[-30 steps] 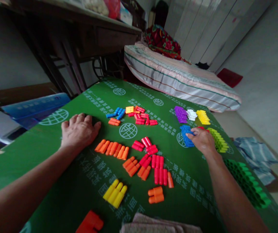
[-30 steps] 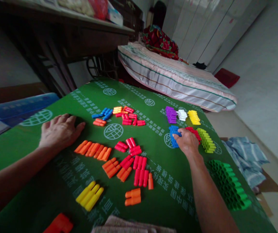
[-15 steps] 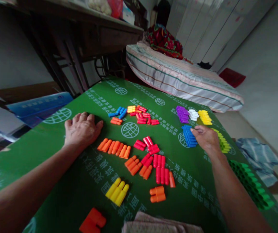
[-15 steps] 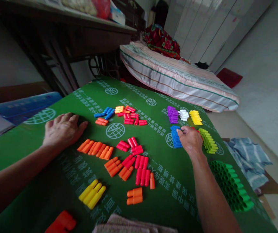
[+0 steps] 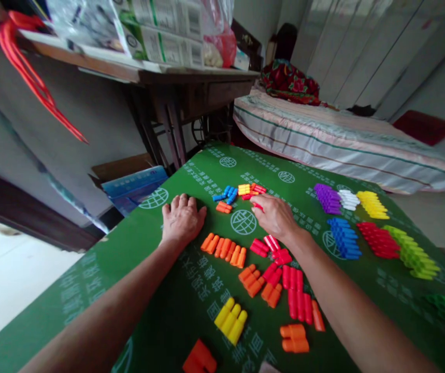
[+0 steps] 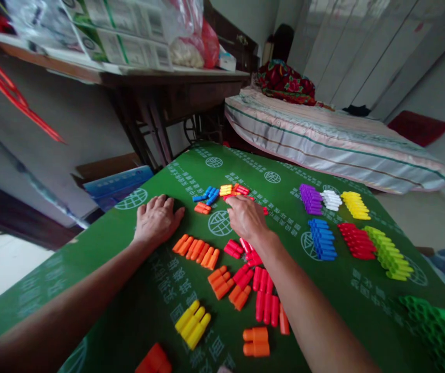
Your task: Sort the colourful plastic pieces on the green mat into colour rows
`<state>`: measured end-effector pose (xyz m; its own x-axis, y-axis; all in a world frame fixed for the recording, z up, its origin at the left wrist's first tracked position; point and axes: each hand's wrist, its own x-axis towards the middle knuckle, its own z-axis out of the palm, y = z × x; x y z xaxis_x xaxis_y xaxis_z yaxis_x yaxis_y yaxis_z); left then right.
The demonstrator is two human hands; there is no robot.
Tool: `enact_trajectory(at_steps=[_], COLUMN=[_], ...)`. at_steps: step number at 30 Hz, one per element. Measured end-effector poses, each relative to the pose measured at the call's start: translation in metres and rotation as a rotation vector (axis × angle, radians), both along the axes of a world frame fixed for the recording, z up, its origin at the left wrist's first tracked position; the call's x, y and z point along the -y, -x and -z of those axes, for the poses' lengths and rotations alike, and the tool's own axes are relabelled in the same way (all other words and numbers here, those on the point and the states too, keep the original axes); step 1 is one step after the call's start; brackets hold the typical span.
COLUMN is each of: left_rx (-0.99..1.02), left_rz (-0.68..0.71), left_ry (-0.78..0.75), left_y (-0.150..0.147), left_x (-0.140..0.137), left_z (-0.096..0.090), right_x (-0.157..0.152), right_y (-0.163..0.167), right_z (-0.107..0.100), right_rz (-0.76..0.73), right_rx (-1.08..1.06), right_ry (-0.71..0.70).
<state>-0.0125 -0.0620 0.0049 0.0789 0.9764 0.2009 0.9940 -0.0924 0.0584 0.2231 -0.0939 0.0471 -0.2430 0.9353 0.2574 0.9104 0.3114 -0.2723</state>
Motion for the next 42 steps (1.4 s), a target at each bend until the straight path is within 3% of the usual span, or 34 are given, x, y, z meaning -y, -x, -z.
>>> enact_trajectory(at_steps=[5, 9, 14, 20, 25, 29, 37, 42], left_rx=[0.006, 0.015, 0.031, 0.042, 0.037, 0.039, 0.043, 0.033], left_rz=[-0.013, -0.009, -0.005, 0.003, 0.011, 0.023, 0.045, 0.041], left_ry=[-0.002, -0.001, 0.000, -0.005, -0.013, -0.020, 0.006, 0.020], left_y=[0.001, 0.002, 0.002, 0.001, 0.002, 0.002, 0.002, 0.002], left_x=[0.000, 0.000, 0.000, 0.001, 0.001, 0.000, -0.001, -0.002], left_z=[0.000, 0.003, 0.003, 0.000, -0.002, -0.006, -0.016, -0.017], right_x=[-0.057, -0.076, -0.065, -0.028, 0.000, 0.014, 0.036, 0.069], right_y=[0.042, 0.059, 0.057, 0.032, 0.008, -0.004, -0.002, -0.010], right_z=[-0.002, 0.003, 0.007, 0.005, 0.011, 0.019, 0.021, 0.018], right_rz=[-0.193, -0.289, -0.340, -0.368, -0.324, -0.267, -0.140, 0.083], right_rx=[0.250, 0.423, 0.517, 0.514, 0.404, 0.170, -0.211, -0.550], right_ry=[0.047, 0.134, 0.117, 0.116, 0.127, 0.103, 0.073, 0.037])
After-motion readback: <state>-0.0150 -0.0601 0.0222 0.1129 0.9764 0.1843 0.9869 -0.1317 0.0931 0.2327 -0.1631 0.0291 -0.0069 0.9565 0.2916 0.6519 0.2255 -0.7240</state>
